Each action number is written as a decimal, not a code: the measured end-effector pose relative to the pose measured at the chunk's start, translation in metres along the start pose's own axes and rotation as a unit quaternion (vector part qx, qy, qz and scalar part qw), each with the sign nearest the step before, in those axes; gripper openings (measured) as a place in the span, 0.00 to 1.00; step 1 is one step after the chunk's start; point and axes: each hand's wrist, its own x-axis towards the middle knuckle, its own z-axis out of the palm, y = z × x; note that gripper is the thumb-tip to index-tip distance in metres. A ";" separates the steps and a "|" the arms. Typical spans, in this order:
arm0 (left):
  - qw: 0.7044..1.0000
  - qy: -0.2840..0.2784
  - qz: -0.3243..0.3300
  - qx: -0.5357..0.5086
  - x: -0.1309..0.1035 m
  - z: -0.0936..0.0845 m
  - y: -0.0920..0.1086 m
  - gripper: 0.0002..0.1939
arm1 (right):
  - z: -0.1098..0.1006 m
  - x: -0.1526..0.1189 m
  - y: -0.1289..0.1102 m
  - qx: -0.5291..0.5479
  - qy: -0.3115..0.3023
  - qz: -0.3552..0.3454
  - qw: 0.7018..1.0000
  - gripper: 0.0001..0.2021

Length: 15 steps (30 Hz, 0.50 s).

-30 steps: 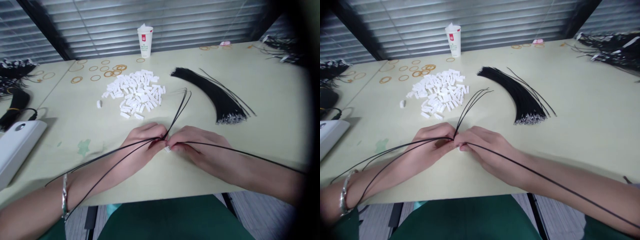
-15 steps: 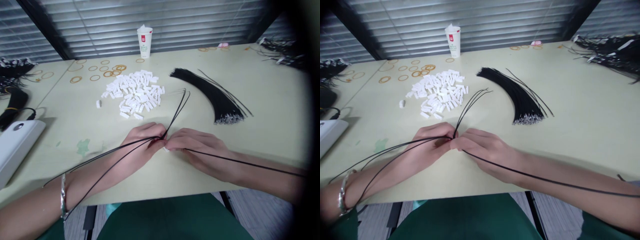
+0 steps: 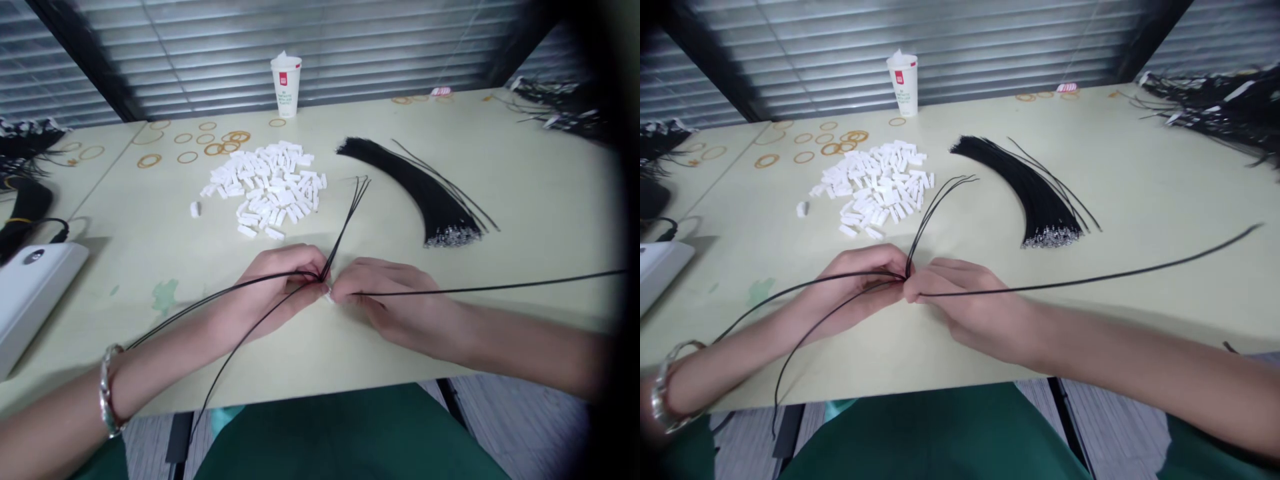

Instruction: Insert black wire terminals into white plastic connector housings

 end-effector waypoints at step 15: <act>0.999 0.019 0.009 0.028 0.000 0.002 -0.001 0.03 | -0.096 -0.068 0.064 -0.413 0.100 0.258 0.868 0.12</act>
